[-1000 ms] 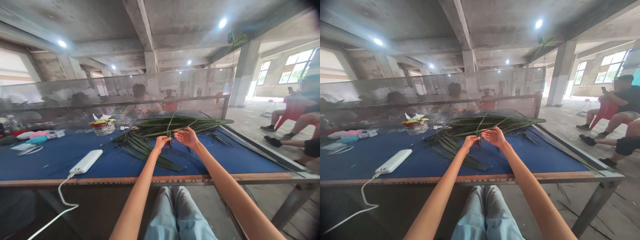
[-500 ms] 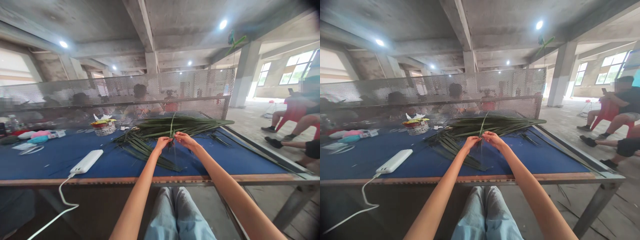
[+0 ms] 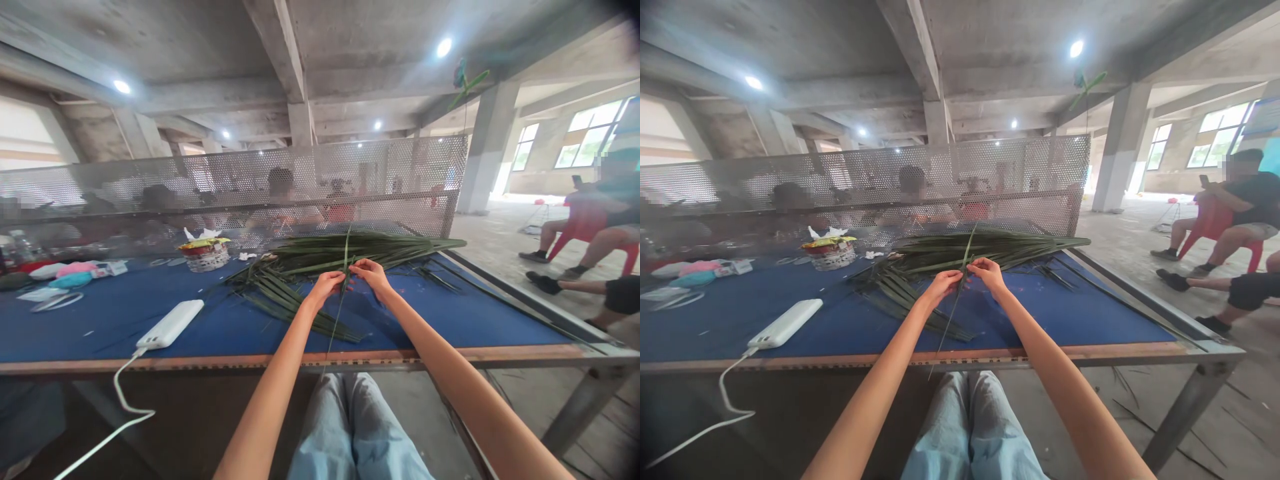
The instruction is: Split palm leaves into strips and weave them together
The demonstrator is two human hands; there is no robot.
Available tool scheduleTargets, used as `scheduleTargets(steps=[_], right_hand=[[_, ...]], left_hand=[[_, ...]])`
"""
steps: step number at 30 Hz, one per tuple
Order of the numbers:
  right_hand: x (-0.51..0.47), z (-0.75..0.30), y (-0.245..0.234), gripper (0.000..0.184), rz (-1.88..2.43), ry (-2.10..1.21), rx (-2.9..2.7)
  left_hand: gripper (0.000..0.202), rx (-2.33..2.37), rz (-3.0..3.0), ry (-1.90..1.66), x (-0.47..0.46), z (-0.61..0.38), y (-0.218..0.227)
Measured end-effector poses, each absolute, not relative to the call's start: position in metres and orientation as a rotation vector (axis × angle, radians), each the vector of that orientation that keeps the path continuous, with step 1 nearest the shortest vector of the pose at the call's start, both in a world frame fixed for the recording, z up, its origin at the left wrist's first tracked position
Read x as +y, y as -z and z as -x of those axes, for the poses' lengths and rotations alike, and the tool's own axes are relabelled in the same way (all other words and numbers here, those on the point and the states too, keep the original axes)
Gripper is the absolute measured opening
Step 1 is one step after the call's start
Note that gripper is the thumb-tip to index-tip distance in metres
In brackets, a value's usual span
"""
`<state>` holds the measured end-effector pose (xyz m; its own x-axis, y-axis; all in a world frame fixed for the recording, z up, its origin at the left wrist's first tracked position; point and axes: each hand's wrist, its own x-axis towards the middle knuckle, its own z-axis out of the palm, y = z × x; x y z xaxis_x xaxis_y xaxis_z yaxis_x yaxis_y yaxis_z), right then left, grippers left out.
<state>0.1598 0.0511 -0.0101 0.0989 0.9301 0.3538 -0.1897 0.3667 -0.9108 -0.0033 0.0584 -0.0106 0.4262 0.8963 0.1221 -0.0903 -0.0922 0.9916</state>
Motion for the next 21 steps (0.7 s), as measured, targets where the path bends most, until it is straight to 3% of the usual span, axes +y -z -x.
scheduleTargets(steps=[6, 15, 21], right_hand=[[0.0533, -0.1573, 0.0136, 0.039, 0.815, -0.949, -1.219], [0.0496, -0.1537, 0.0129, 0.038, 0.792, -0.89, -1.188], [0.052, -0.1539, 0.014, 0.043, 0.86, -0.804, -1.181]], left_hand=[[0.021, 0.739, -1.392, -0.977, 0.0553, 0.0046, 0.0076], [0.035, 0.72, -1.41, -0.986, 0.0571, 0.0019, 0.0077], [0.028, 0.699, -1.336, -1.068, 0.0609, -0.0002, 0.011]])
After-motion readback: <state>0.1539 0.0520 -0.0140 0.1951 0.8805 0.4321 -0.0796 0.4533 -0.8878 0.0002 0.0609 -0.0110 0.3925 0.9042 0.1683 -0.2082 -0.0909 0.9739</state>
